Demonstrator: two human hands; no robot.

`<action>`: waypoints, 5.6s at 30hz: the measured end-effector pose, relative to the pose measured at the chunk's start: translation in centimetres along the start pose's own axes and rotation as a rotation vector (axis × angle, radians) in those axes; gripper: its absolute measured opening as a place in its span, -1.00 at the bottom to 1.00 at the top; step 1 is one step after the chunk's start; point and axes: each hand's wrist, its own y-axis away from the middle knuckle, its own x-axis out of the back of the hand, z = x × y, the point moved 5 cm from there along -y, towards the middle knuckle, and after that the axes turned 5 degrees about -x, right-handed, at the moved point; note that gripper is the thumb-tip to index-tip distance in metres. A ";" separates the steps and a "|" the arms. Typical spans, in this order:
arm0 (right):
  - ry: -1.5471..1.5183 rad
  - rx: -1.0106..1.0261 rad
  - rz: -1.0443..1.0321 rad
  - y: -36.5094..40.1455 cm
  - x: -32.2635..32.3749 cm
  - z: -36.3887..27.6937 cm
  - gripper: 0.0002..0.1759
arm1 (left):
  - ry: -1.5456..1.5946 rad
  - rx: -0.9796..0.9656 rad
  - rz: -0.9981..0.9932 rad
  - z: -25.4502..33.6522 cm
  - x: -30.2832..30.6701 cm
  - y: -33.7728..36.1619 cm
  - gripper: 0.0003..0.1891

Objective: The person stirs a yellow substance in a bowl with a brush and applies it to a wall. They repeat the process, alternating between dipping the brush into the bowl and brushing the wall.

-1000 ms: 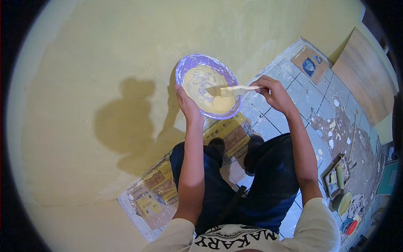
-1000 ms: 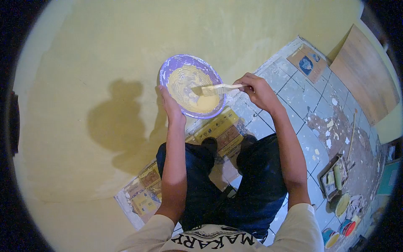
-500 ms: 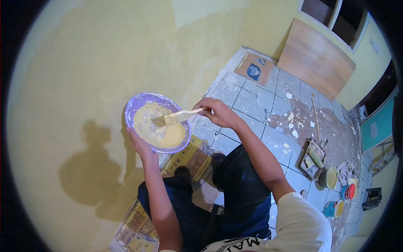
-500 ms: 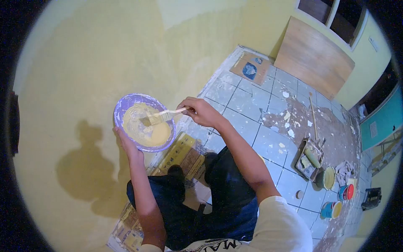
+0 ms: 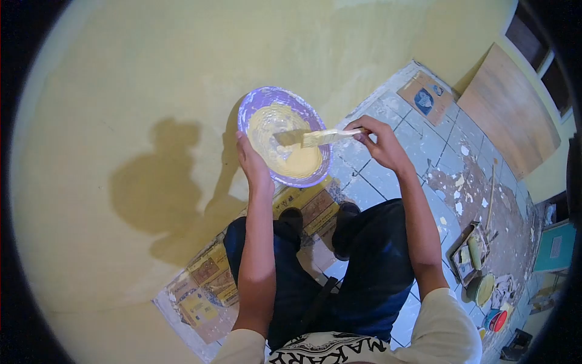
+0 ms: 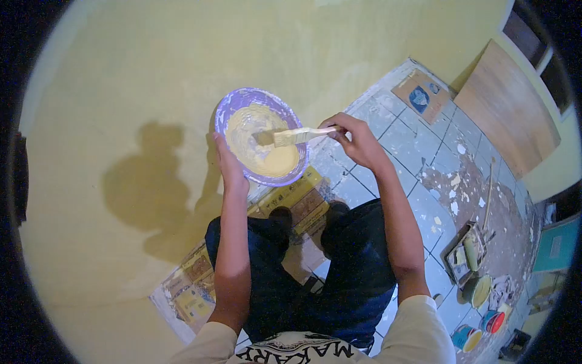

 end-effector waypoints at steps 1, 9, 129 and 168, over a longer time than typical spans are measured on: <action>-0.037 -0.023 0.018 0.1 0.1 0.0 -0.68 | 0.028 0.022 -0.003 -0.1 0.1 0.0 -0.32; -0.035 -0.046 0.008 -0.2 -0.3 0.2 -0.68 | -0.011 0.023 -0.009 0.4 0.1 0.2 -0.32; -0.243 -0.095 0.321 -8.0 5.1 -0.7 -0.62 | 0.153 0.102 -0.191 -2.0 -0.2 -0.5 -0.37; 0.754 0.044 0.596 -31.3 20.1 -15.3 -0.60 | 0.063 0.080 -0.048 -5.2 0.7 -2.0 -0.43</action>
